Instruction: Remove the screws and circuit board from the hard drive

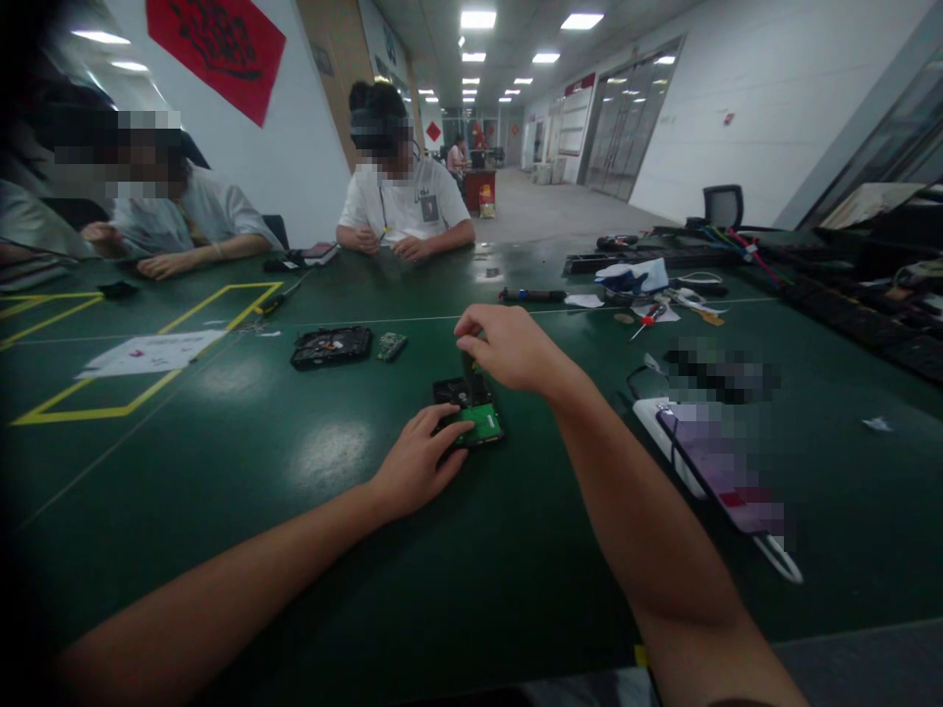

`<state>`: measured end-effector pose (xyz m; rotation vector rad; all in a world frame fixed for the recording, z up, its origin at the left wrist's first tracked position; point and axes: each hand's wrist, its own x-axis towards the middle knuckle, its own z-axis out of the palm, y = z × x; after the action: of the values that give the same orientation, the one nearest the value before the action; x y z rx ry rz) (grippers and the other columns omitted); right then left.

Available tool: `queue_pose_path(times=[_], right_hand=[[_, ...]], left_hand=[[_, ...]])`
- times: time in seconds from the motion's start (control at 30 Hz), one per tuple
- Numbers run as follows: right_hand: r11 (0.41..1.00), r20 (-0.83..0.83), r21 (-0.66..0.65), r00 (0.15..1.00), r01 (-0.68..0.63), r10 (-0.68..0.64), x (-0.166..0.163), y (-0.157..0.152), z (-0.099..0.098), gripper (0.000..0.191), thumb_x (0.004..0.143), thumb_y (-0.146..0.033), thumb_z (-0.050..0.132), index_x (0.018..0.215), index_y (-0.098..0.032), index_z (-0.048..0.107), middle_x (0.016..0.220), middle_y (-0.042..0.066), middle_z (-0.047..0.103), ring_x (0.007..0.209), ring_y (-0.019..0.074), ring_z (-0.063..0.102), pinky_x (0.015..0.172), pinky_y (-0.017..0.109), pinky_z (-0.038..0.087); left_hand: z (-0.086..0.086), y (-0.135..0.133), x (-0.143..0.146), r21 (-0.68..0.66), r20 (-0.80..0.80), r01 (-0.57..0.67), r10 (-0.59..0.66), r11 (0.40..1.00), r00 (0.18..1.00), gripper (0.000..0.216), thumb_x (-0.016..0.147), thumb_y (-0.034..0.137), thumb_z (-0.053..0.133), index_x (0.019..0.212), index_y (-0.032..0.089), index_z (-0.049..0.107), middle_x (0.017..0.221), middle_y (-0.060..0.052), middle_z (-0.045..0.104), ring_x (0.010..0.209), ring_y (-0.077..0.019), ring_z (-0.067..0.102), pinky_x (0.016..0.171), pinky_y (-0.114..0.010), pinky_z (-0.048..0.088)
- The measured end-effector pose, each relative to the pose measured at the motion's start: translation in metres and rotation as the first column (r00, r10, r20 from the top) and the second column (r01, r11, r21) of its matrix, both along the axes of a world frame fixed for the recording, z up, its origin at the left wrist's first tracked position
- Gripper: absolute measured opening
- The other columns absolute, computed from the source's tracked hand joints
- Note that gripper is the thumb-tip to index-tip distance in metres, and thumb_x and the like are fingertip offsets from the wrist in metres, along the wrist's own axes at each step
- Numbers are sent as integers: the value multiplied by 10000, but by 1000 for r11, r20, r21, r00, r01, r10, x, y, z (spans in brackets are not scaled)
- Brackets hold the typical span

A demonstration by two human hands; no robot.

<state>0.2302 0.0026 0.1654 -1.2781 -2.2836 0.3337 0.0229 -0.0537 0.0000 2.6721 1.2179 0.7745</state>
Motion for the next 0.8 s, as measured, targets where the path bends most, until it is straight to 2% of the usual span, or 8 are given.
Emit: queue_pose_path(times=[0.3,0.47,0.67,0.8], right_hand=[[1000,40,16,999,-21,20,1,-3,3,186,928,-245,622,1031,-201,771,956,43,782,770,183,679,741,307,468],[998,49,65,999,15,-18,1,-2,2,144,915,-268,642,967,-185,748,921,55,774,781,193,679,744,313,464],[1000,31,13,999,22,-23,0,-1,1,174,912,-232,616,1019,-191,747,897,47,772,772,192,687,729,304,468],[999,-10,-30,999,31,-31,0,-3,2,175,957,-306,604,944,-191,735,841,48,763,751,193,698,702,299,472]], left_hand=[[-1,1,-1,-4,-10,1,-1,1000,1000,413,981,269,604,1392,227,604,1462,-150,504,1387,-349,472,1138,-574,464],[-3,2,-1,3,-3,7,-7,1000,1000,421,975,271,612,1394,237,603,1462,-148,508,1388,-351,477,1136,-580,465],[-1,0,-1,0,0,4,-4,1000,1000,421,970,263,614,1390,238,604,1464,-144,509,1388,-346,478,1145,-573,462],[0,0,0,-5,-2,8,-8,1000,1000,412,978,261,604,1388,230,604,1463,-149,507,1388,-344,474,1142,-569,466]])
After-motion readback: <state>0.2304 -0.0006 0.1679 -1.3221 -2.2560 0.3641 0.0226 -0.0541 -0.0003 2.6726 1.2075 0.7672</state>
